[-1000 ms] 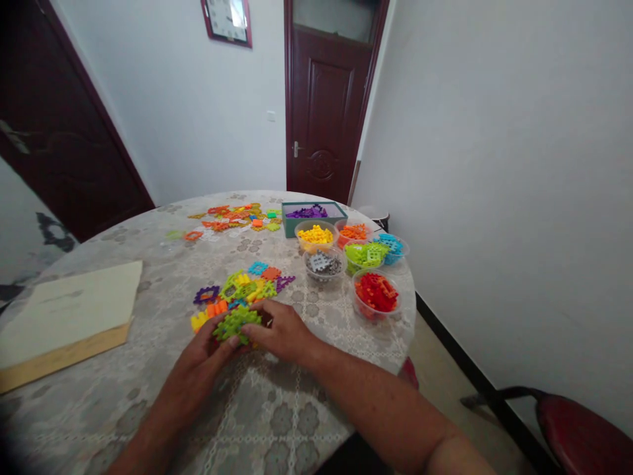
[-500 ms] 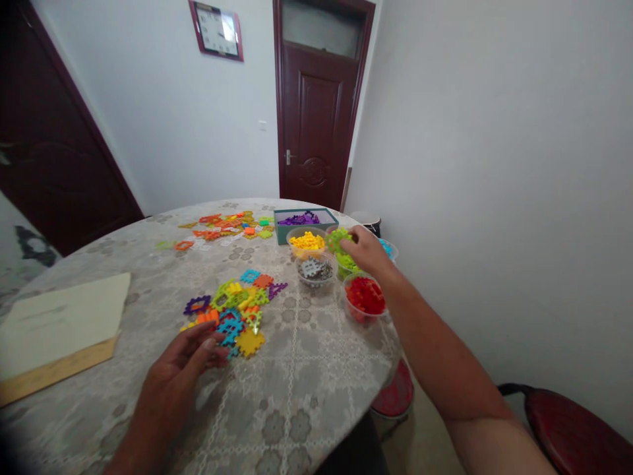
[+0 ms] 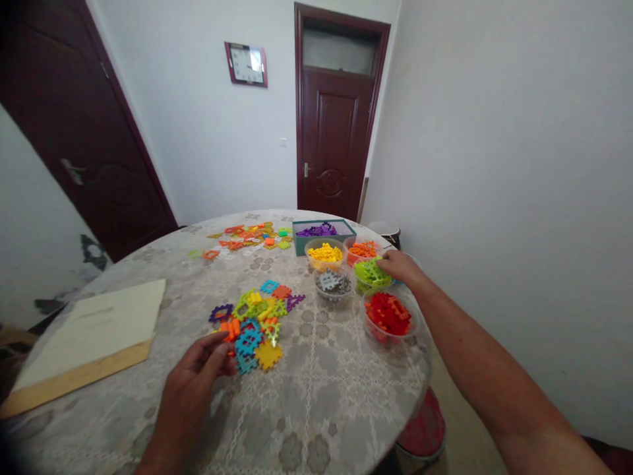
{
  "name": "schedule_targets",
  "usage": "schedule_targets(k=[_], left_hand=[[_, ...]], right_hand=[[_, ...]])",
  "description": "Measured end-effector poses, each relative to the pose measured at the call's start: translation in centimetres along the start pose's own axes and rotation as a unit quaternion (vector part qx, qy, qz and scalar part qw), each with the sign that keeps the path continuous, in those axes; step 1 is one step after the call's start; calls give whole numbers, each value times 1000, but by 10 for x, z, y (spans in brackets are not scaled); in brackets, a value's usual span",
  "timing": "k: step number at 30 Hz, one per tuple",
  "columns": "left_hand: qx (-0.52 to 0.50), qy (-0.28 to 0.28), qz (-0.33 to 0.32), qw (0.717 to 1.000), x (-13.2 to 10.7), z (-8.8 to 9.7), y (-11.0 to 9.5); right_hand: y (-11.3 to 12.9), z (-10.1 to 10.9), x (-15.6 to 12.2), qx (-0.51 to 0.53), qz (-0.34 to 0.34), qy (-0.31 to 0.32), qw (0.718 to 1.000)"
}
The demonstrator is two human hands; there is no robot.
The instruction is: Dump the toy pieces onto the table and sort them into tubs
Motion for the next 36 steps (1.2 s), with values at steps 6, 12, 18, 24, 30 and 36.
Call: schedule_targets(k=[6,12,18,24,30,36], left_hand=[[-22,-16,-7,1000,0,0,2],[-26,-16,-12,999,-2,0,0],[53,-49,-62,996,-2,2,5],[242,-93,-262,930,3,-2,26],[402,-83,-279,868,6,-9,62],[469,-72,-277,835,4,-9,62]], right_hand=[[8,-3,-5,-49,7,-34,998],[50,2,-44,-43,82,-167,982],[156,-29,-131,113,308,-44,944],[221,-85,-190,82,441,161,879],[231,-126,-194,111,431,163,880],[227,-145,-192,129,418,114,892]])
Point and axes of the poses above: each hand's wrist, its own x-axis towards the middle knuckle, its own z-axis out of the back of the hand, y = z × x, the point moved 2 cm from there along x, towards the middle knuckle, and after that the axes turned 2 degrees about z, right-handed, at the moved point
